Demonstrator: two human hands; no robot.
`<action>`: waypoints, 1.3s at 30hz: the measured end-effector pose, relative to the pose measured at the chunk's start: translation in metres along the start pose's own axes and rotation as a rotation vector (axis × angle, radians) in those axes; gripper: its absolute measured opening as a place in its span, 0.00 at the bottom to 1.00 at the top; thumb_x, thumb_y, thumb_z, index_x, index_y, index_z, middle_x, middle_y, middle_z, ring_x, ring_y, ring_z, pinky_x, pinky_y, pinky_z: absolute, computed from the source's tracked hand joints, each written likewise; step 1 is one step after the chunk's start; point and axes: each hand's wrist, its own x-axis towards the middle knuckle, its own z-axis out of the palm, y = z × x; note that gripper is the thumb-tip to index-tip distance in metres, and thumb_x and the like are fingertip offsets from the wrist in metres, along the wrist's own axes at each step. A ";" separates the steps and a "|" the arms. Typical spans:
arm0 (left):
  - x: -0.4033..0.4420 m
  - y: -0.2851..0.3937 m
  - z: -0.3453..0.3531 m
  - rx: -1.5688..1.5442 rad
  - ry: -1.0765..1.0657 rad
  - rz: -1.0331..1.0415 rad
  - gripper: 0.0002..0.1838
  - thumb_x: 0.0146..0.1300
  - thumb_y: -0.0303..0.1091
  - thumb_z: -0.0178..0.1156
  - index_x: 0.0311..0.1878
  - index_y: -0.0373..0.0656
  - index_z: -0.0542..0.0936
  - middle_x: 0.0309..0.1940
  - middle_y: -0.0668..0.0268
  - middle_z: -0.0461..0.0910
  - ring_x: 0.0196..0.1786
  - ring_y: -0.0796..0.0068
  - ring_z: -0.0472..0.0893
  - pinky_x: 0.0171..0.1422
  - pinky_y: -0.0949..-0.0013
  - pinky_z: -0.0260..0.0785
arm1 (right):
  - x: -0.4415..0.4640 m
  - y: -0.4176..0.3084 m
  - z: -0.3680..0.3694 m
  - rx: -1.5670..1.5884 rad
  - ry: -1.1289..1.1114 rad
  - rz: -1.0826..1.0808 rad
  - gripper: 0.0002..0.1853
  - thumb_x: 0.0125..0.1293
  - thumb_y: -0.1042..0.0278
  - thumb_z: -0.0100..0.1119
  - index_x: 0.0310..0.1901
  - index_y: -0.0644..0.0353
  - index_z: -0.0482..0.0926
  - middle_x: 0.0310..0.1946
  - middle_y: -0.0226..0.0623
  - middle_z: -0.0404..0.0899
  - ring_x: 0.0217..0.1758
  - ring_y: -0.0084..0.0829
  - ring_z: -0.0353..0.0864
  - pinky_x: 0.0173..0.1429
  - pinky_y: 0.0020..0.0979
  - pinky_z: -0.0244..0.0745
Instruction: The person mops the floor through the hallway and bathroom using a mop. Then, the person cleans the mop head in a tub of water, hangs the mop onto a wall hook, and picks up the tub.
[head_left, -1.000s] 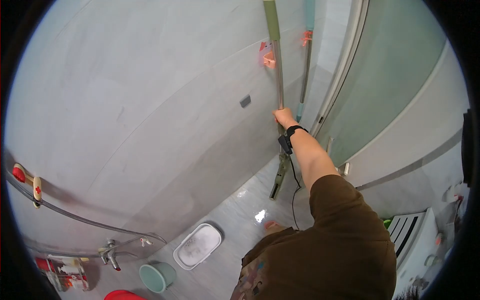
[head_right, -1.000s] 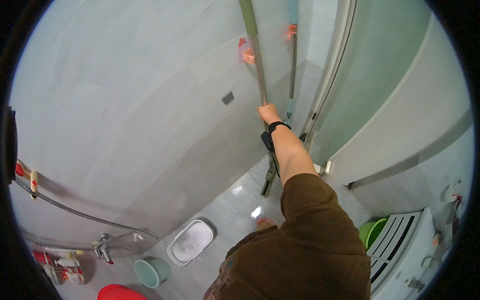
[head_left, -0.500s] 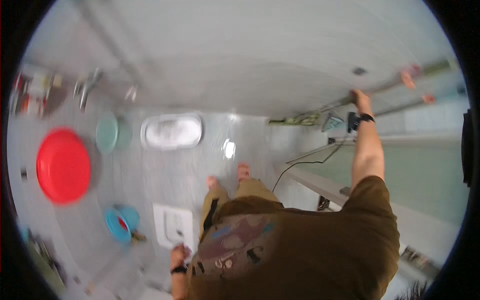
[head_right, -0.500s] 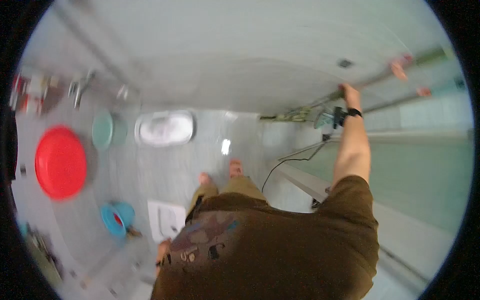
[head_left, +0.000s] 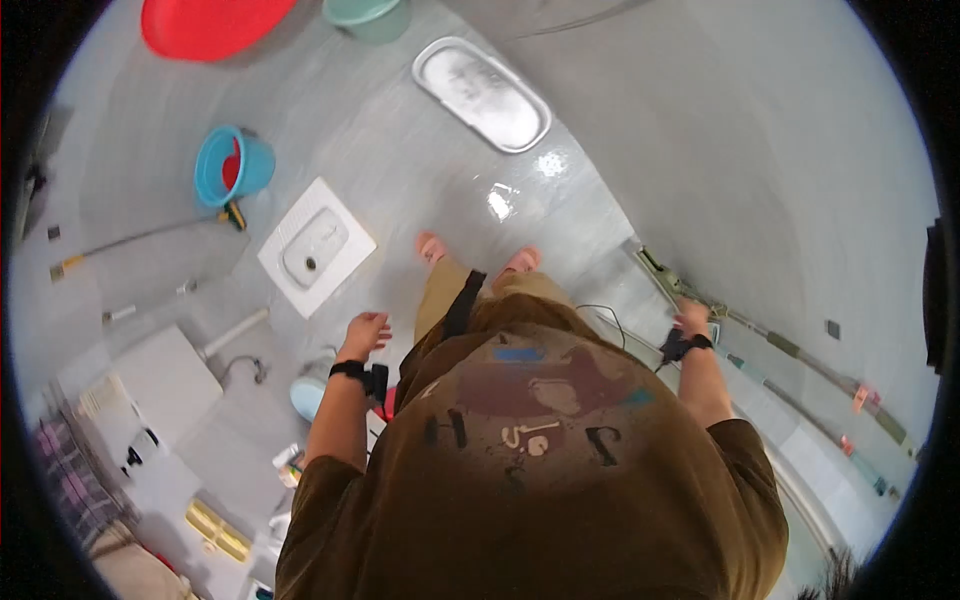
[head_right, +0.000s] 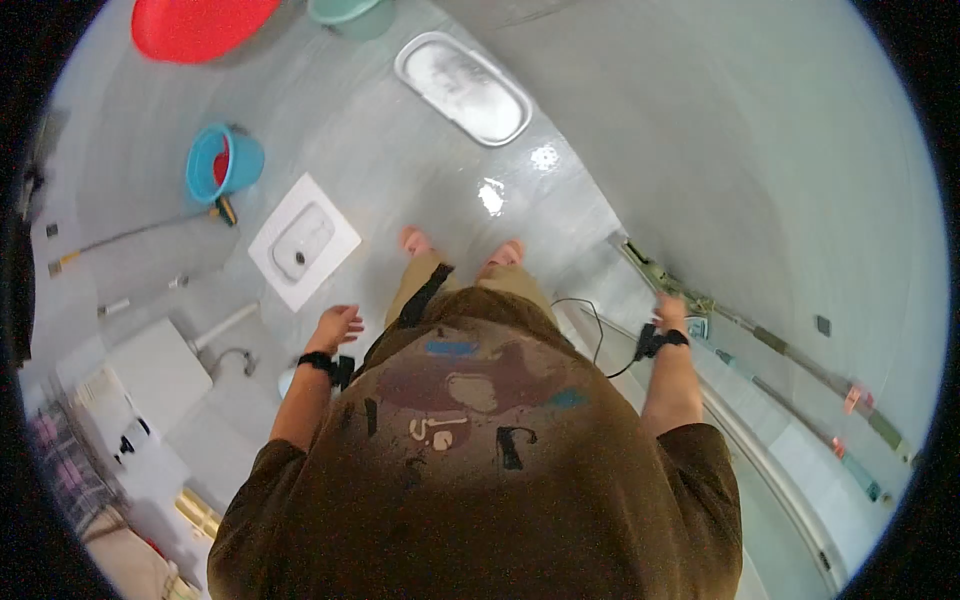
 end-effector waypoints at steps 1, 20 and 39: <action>0.004 -0.002 -0.004 -0.025 -0.021 -0.011 0.24 0.63 0.49 0.57 0.53 0.39 0.73 0.40 0.60 0.79 0.39 0.66 0.81 0.41 0.61 0.73 | -0.016 -0.006 0.037 -0.132 -0.104 -0.032 0.26 0.59 0.57 0.63 0.56 0.63 0.73 0.44 0.40 0.77 0.38 0.33 0.78 0.36 0.39 0.75; 0.044 -0.101 -0.121 -0.546 0.111 -0.306 0.24 0.66 0.45 0.55 0.57 0.37 0.69 0.47 0.55 0.76 0.44 0.59 0.80 0.44 0.55 0.75 | -0.174 -0.173 0.246 -0.776 -0.397 -0.487 0.21 0.61 0.59 0.59 0.51 0.64 0.75 0.40 0.40 0.82 0.35 0.29 0.83 0.37 0.32 0.78; 0.025 0.030 -0.077 -0.606 0.124 -0.298 0.24 0.66 0.46 0.55 0.56 0.37 0.69 0.45 0.56 0.78 0.42 0.61 0.82 0.41 0.58 0.77 | -0.102 -0.395 0.354 -0.870 -0.562 -0.971 0.15 0.63 0.60 0.57 0.45 0.60 0.79 0.31 0.34 0.80 0.27 0.26 0.79 0.28 0.28 0.74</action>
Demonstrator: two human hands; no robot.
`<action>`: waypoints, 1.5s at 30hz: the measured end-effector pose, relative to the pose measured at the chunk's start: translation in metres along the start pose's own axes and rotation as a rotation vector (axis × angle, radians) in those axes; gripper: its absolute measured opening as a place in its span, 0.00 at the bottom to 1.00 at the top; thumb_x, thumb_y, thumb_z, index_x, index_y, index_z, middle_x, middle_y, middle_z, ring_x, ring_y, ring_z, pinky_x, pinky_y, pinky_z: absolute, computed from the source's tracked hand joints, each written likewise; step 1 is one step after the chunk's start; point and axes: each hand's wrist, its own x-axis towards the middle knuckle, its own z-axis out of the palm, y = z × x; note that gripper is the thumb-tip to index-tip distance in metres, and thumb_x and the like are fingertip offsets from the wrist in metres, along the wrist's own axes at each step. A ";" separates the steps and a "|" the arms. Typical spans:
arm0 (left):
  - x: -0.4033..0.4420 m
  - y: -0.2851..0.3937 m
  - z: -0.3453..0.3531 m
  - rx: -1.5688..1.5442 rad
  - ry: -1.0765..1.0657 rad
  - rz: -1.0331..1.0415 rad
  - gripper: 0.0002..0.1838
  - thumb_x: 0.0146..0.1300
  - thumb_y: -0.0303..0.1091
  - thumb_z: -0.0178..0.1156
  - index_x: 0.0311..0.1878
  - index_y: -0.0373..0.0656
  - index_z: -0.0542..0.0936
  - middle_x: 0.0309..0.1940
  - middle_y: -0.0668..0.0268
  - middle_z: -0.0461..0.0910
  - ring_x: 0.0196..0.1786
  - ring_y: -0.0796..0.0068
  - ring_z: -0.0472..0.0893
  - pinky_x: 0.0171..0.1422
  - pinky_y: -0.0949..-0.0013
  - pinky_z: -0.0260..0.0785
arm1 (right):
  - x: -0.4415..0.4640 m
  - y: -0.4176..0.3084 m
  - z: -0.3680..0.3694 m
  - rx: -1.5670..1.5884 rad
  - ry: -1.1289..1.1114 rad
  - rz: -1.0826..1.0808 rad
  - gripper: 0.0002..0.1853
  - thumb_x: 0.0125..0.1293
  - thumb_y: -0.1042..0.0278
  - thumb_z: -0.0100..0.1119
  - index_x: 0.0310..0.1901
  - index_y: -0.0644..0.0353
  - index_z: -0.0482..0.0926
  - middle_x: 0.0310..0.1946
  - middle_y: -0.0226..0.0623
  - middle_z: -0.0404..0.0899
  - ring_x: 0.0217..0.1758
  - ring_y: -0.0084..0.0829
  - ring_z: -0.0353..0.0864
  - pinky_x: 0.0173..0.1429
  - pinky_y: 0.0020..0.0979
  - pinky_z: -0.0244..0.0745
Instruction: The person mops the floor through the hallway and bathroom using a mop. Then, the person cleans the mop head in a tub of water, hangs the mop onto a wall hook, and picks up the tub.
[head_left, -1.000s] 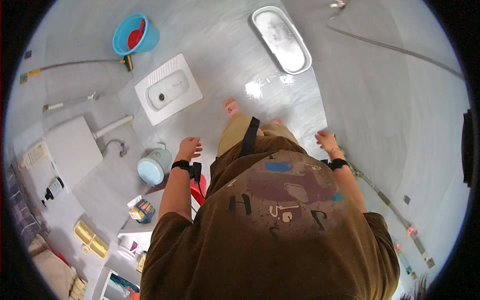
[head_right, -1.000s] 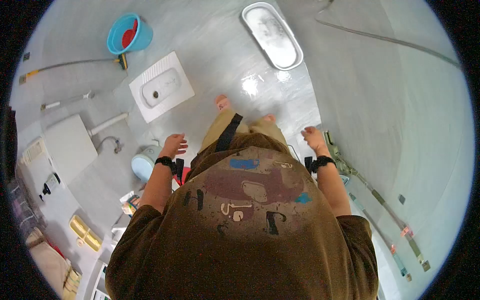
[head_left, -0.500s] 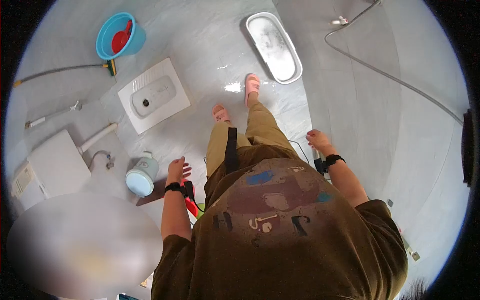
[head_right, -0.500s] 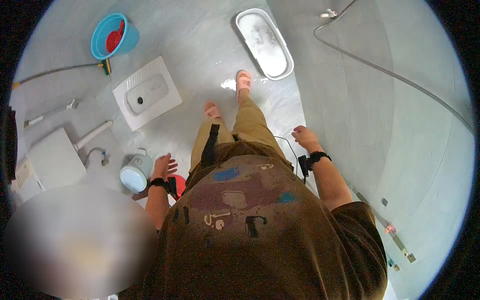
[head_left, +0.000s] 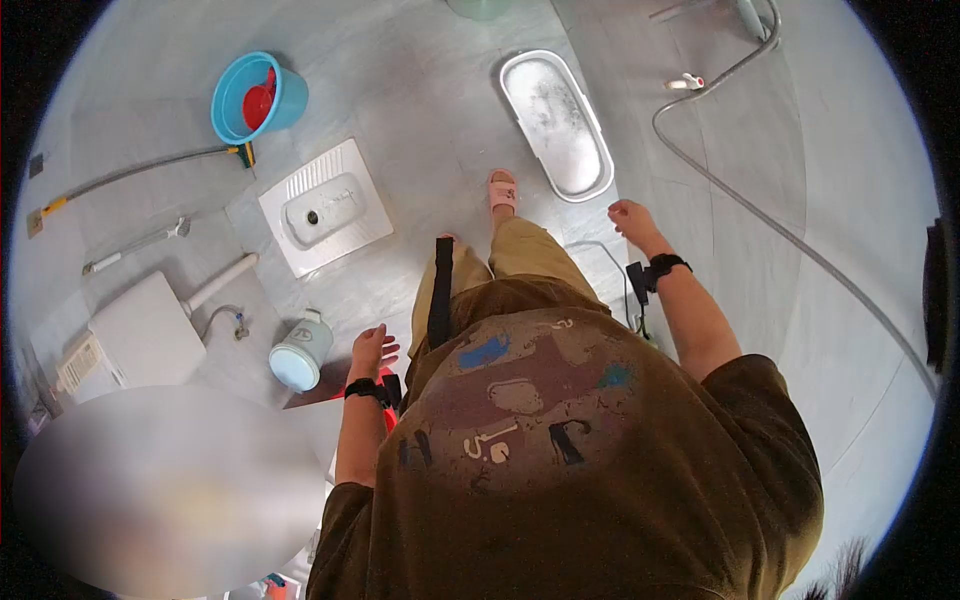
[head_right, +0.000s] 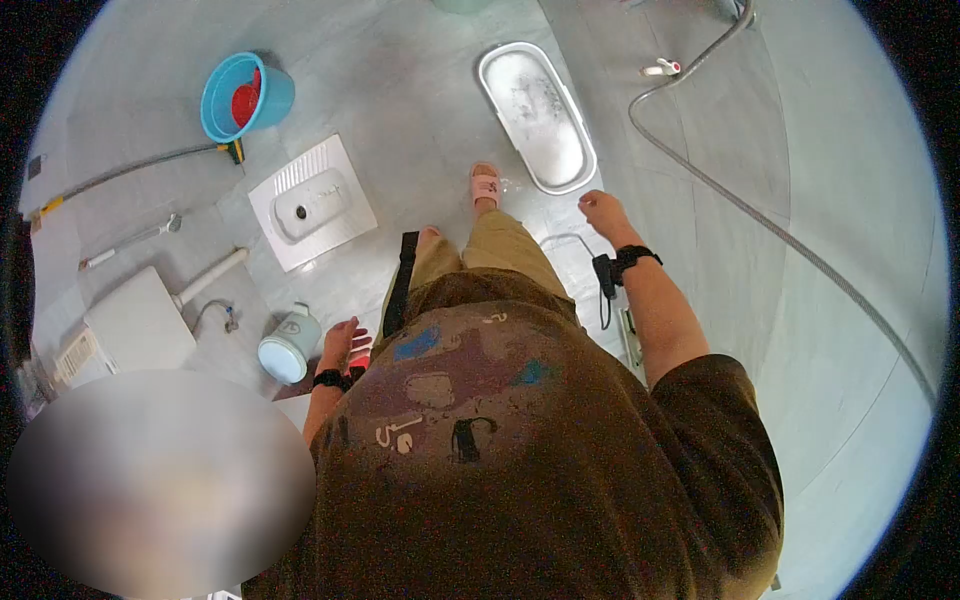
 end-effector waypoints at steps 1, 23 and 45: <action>-0.004 0.006 0.006 -0.023 0.001 0.018 0.24 0.66 0.46 0.55 0.56 0.37 0.69 0.46 0.56 0.78 0.43 0.62 0.82 0.41 0.59 0.77 | 0.004 -0.001 -0.011 -0.001 -0.009 0.002 0.15 0.63 0.60 0.57 0.45 0.60 0.79 0.31 0.34 0.80 0.27 0.26 0.79 0.28 0.28 0.74; 0.067 0.155 -0.054 -0.099 -0.068 0.007 0.23 0.67 0.47 0.54 0.56 0.39 0.71 0.43 0.60 0.80 0.40 0.66 0.82 0.41 0.63 0.75 | 0.091 -0.161 -0.042 -0.177 -0.103 0.117 0.17 0.61 0.58 0.55 0.42 0.64 0.80 0.32 0.41 0.82 0.27 0.32 0.82 0.34 0.33 0.77; 0.151 0.001 -0.187 0.263 -0.183 -0.024 0.28 0.68 0.50 0.51 0.55 0.30 0.71 0.40 0.55 0.82 0.42 0.63 0.82 0.43 0.64 0.74 | -0.009 -0.142 -0.159 -0.373 0.905 0.181 0.21 0.59 0.54 0.59 0.49 0.61 0.77 0.45 0.52 0.79 0.52 0.49 0.77 0.56 0.44 0.71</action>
